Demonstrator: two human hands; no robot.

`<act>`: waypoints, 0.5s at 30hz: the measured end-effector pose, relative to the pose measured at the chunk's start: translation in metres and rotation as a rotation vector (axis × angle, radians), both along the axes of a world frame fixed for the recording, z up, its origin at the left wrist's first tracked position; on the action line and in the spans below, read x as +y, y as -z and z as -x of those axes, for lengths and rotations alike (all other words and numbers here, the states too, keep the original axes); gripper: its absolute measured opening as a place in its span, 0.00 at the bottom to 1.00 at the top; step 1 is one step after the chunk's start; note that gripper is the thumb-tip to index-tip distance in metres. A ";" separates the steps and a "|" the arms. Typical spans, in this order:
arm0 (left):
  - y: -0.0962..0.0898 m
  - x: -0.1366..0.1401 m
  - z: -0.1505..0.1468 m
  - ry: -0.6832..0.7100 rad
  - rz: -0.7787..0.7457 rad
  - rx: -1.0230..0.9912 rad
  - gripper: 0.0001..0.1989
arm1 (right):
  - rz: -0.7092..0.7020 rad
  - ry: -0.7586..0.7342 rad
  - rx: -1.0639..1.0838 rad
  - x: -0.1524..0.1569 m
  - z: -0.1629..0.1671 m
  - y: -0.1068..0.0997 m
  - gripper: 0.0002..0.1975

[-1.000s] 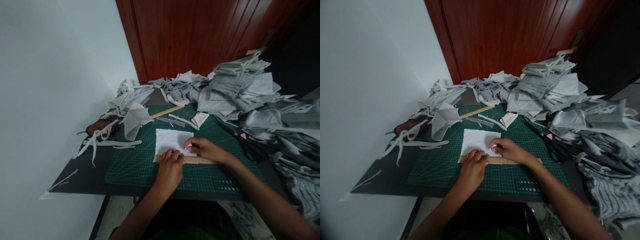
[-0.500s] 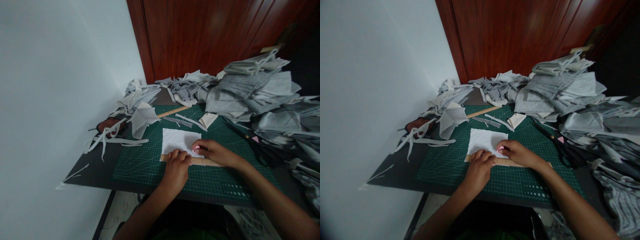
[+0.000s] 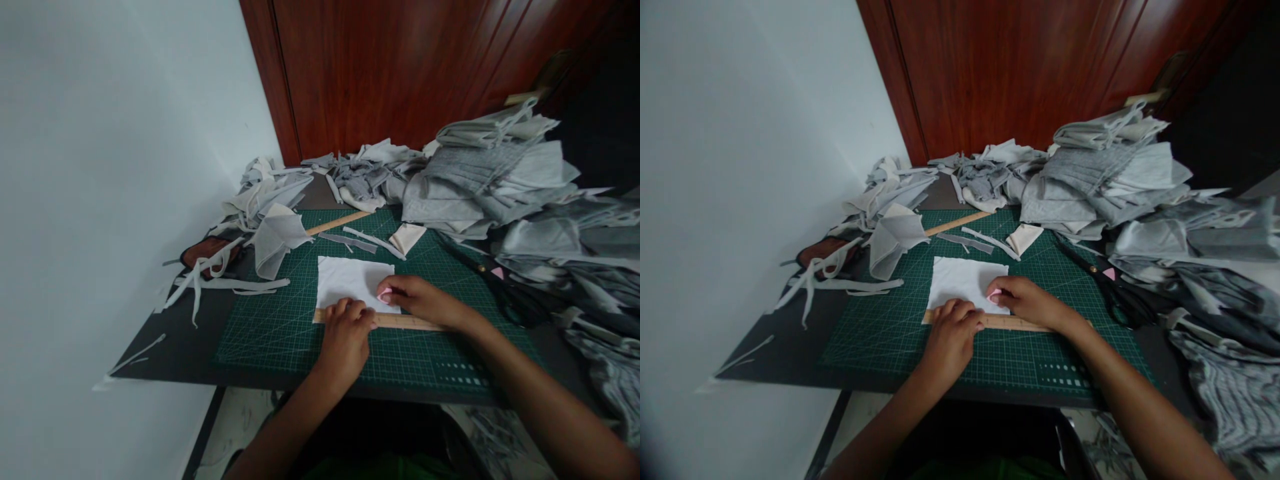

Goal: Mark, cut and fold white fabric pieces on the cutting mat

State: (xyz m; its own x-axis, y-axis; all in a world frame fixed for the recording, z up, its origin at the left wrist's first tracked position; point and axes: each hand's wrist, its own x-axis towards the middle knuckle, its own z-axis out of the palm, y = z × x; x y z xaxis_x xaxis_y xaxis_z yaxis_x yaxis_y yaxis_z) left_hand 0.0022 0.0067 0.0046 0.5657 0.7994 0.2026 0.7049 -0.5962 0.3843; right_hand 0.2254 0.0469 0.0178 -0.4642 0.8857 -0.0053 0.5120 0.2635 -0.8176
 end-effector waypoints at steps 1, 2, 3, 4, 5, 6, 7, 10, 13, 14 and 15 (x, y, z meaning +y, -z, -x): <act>0.000 0.000 0.000 -0.004 -0.006 0.003 0.11 | -0.002 0.000 0.000 0.000 0.000 0.000 0.13; 0.001 0.000 0.000 -0.007 -0.013 0.006 0.11 | -0.005 0.001 0.001 0.000 0.000 -0.001 0.13; 0.001 0.000 0.000 -0.010 -0.018 0.007 0.11 | -0.008 0.001 0.002 0.000 0.000 -0.001 0.13; 0.001 0.000 0.000 -0.011 -0.021 0.005 0.11 | -0.009 0.000 0.002 -0.001 0.000 -0.001 0.13; 0.002 0.000 -0.001 -0.010 -0.023 0.000 0.11 | -0.008 -0.002 0.002 -0.001 0.000 -0.001 0.13; 0.002 -0.001 -0.001 -0.008 -0.023 -0.004 0.11 | -0.007 -0.003 0.003 -0.001 0.000 0.000 0.13; 0.002 -0.001 -0.001 -0.006 -0.023 -0.005 0.11 | -0.005 -0.004 0.004 -0.001 0.000 0.000 0.13; 0.003 -0.002 -0.001 -0.001 -0.025 0.012 0.12 | -0.001 -0.004 -0.002 -0.001 -0.001 0.003 0.13; 0.003 -0.003 0.000 0.004 -0.027 0.018 0.12 | 0.009 0.004 -0.006 -0.002 -0.001 0.004 0.13; 0.003 -0.003 0.000 0.002 -0.028 0.016 0.12 | 0.014 0.008 -0.006 -0.002 -0.001 0.004 0.13; 0.003 -0.003 0.001 0.000 -0.031 0.015 0.12 | 0.019 0.011 -0.008 -0.002 0.000 0.003 0.13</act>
State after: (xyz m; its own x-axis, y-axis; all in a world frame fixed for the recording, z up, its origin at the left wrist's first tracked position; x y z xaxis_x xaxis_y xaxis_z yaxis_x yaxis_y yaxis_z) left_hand 0.0015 0.0036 0.0015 0.5687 0.7930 0.2186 0.7104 -0.6075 0.3554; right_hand 0.2256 0.0448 0.0144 -0.4544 0.8904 -0.0256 0.5211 0.2424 -0.8184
